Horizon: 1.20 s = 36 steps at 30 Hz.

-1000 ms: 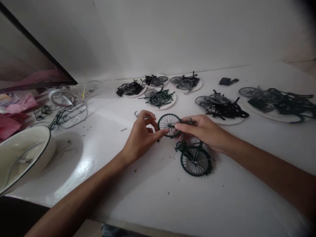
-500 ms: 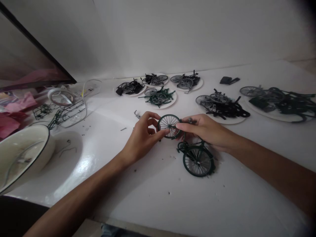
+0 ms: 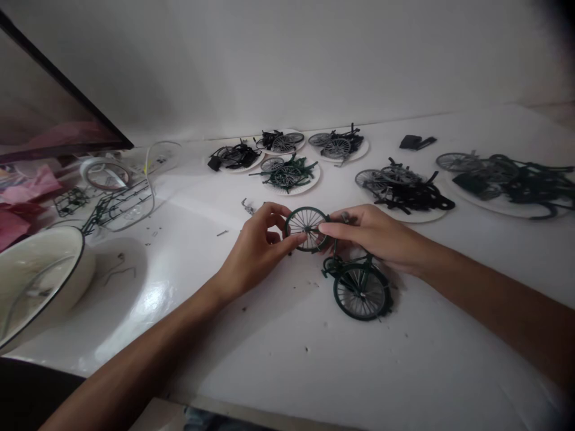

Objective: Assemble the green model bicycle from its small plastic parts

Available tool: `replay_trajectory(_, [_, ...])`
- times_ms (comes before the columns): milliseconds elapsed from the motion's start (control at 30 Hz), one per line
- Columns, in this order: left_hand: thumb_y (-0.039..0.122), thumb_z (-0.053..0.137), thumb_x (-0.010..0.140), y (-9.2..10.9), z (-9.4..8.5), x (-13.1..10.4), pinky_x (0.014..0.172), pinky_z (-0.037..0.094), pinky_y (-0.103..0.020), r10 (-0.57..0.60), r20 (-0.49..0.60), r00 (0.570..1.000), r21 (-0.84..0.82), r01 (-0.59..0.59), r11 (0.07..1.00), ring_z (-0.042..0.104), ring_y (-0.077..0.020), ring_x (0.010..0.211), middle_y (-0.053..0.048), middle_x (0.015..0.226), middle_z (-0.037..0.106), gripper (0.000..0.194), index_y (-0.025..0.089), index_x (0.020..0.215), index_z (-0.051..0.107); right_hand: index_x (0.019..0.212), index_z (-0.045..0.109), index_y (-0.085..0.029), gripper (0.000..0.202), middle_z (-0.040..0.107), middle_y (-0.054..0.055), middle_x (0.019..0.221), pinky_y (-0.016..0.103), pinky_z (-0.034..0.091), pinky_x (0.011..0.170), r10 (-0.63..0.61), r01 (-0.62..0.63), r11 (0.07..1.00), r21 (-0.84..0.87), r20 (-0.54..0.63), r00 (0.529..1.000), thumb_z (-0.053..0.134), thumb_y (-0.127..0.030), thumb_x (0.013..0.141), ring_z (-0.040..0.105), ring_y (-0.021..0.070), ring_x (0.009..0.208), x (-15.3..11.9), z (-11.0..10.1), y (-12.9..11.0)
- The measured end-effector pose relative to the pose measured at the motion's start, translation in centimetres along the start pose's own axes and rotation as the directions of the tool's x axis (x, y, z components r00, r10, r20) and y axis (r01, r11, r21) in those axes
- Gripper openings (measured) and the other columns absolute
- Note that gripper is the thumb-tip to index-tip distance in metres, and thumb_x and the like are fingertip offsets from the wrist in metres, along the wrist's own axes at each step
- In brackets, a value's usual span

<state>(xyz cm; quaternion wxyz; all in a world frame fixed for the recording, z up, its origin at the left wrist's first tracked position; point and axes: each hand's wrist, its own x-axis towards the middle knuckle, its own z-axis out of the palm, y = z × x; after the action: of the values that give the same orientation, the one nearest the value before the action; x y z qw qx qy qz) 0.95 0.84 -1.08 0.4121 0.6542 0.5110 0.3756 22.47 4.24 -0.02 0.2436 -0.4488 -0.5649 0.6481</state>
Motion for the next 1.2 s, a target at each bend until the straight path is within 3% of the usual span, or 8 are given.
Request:
replay_trajectory(400, [0.038, 0.071, 0.085, 0.0, 0.0, 0.0, 0.056, 0.046, -0.019, 0.0, -0.024, 1.0, 0.079, 0.002, 0.997, 0.062, -0.0143, 0.087, -0.005, 0.105, 0.062, 0.033, 0.021, 0.106, 0.052, 0.089, 0.074, -0.015, 0.025, 0.076, 0.008, 0.085, 0.021, 0.053, 0.059, 0.017, -0.017, 0.999, -0.052, 0.005, 1.0, 0.072, -0.039, 0.083, 0.069, 0.0137, 0.069, -0.4, 0.0, -0.5])
replay_trajectory(800, [0.036, 0.07, 0.085, 0.1, 0.1, 0.1, 0.054, 0.044, -0.019, 0.028, -0.025, 0.999, 0.064, -0.026, 0.998, 0.059, -0.011, 0.076, -0.004, 0.095, 0.06, 0.032, 0.02, 0.105, 0.052, 0.083, 0.073, -0.019, 0.019, 0.076, 0.007, 0.083, 0.022, 0.053, 0.058, 0.047, -0.047, 0.998, -0.048, 0.002, 0.999, 0.071, -0.037, 0.085, 0.07, 0.015, 0.07, -0.4, 0.2, -0.8])
replay_trajectory(1067, [0.041, 0.061, 0.092, 0.9, -0.8, 0.1, 0.048, 0.04, -0.017, -0.02, -0.023, 1.0, 0.006, 0.02, 1.0, 0.054, -0.0062, 0.062, -0.003, 0.091, 0.061, 0.026, 0.019, 0.106, 0.057, 0.091, 0.073, -0.02, 0.028, 0.077, 0.008, 0.095, 0.025, 0.057, 0.067, 0.088, -0.09, 0.995, 0.044, 0.05, 0.995, 0.071, -0.047, 0.083, 0.074, 0.0194, 0.08, 0.0, -0.6, 0.0])
replay_trajectory(1200, [0.041, 0.061, 0.092, 0.9, -1.0, 0.2, 0.045, 0.039, -0.017, -0.026, -0.003, 1.0, -0.027, 0.026, 0.999, 0.052, -0.006, 0.06, -0.004, 0.093, 0.06, 0.027, 0.02, 0.108, 0.056, 0.091, 0.074, -0.02, 0.023, 0.077, 0.008, 0.091, 0.022, 0.058, 0.066, 0.098, -0.102, 0.99, 0.102, 0.043, 0.994, 0.071, -0.042, 0.085, 0.074, 0.0176, 0.079, 0.0, -0.8, -0.1])
